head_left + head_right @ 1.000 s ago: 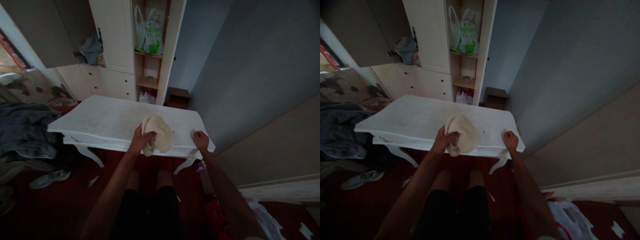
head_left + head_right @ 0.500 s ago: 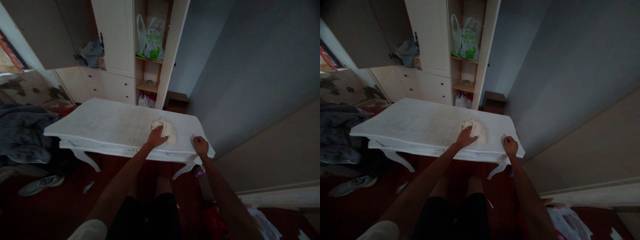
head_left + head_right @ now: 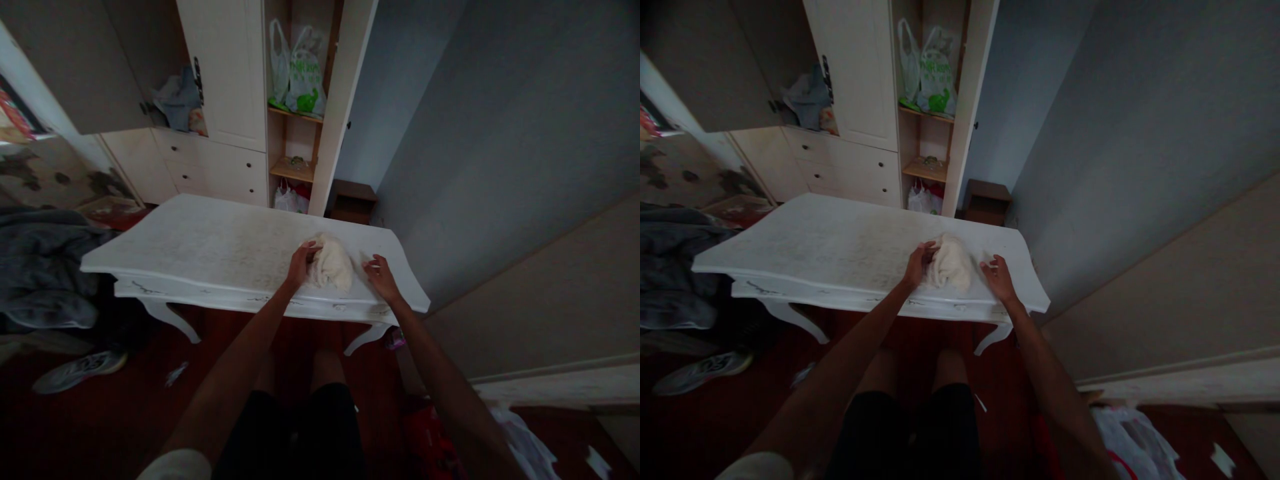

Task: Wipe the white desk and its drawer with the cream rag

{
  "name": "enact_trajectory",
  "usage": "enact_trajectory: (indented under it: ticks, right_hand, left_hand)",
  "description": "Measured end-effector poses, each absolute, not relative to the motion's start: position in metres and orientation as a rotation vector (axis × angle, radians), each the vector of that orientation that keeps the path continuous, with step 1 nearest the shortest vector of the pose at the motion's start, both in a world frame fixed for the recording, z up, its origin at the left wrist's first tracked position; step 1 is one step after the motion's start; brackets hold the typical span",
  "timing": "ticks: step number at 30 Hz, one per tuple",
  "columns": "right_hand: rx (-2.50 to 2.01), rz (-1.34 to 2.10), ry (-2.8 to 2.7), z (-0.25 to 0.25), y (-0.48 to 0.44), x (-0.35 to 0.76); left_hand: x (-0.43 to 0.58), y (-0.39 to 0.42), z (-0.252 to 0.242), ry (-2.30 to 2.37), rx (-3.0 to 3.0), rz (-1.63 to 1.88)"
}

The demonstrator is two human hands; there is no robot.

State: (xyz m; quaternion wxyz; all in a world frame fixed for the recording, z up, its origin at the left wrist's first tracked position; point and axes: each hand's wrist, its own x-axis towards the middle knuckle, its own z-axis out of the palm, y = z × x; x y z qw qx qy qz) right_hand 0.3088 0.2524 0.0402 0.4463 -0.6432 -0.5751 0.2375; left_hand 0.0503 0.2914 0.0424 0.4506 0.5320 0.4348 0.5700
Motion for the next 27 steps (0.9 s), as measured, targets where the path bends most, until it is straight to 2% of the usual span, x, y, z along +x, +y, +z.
enact_trajectory:
  ticks: [3,6,10,13,21,27]
  right_hand:
    - [-1.528,0.639,-1.543,0.056,0.265,0.261]
    - [-1.669,0.628,-1.822,0.076,0.276,0.213]
    - [-1.966,0.538,-2.191,0.094,0.280,0.166]
    - [-2.023,0.388,-2.294,0.097,0.279,0.154]
    - [-1.830,0.148,-2.297,0.095,0.267,0.188]
    - [-1.871,-0.014,-1.872,0.084,0.258,0.283]
  left_hand:
    - [0.042,0.299,0.043,0.882,0.908,1.458]
    - [0.037,0.300,0.044,0.703,0.583,1.519]
    - [0.036,0.300,0.044,0.689,0.363,1.629]
    - [0.039,0.302,0.042,0.723,0.330,1.722]
    - [0.042,0.302,0.037,0.770,0.481,1.798]
    - [0.043,0.300,0.036,0.808,0.616,1.773]
